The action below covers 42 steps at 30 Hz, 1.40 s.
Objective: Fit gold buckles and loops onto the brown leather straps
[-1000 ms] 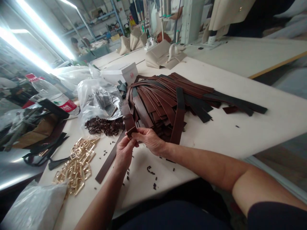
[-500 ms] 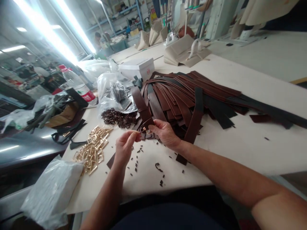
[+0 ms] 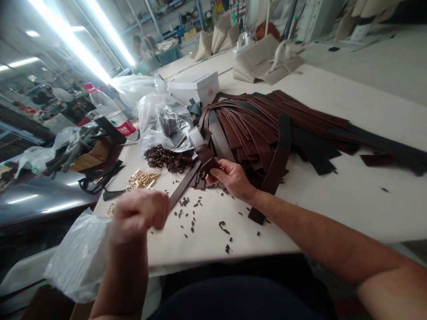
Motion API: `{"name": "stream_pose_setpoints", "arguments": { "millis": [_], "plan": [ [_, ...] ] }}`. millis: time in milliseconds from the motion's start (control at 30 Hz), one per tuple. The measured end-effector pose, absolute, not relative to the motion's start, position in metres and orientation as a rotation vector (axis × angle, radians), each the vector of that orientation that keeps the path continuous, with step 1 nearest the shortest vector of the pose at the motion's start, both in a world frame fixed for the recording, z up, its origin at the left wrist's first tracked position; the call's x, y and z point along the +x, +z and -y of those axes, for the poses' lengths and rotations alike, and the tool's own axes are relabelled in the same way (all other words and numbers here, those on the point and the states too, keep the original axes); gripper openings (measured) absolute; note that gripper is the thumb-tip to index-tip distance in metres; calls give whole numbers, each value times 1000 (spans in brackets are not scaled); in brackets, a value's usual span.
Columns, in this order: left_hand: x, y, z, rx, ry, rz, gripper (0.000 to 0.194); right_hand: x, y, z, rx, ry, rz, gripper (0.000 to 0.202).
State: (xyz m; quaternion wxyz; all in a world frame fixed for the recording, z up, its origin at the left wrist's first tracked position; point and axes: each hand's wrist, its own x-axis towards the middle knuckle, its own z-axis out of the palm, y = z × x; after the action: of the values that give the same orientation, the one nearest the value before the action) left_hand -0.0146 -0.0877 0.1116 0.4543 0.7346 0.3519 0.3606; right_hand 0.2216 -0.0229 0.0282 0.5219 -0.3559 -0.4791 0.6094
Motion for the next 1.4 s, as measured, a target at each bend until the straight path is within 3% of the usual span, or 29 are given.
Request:
{"name": "stream_pose_setpoints", "arguments": {
  "millis": [67,167,333,467,633,900,1400],
  "plan": [
    [-22,99,47,1775,1025,-1206,33,223,28,23,-855,1459,1149,45],
    [-28,73,12,1818,1000,-1522,25,224,28,22,-859,1437,1179,46],
    [-9,36,1,2047,808,-1488,10,226,27,20,-884,1365,1265,43],
    [15,22,-7,2223,644,-1573,13,226,23,17,-905,1319,1301,40],
    [26,13,-13,2210,696,-1618,4,224,20,17,-916,1284,1341,38],
    [37,16,10,1180,1196,-1163,34,220,13,17,-972,1325,1305,43],
    [47,17,19,1183,1291,-1050,35,222,10,15,-1039,1196,1495,33]
  ]
}}
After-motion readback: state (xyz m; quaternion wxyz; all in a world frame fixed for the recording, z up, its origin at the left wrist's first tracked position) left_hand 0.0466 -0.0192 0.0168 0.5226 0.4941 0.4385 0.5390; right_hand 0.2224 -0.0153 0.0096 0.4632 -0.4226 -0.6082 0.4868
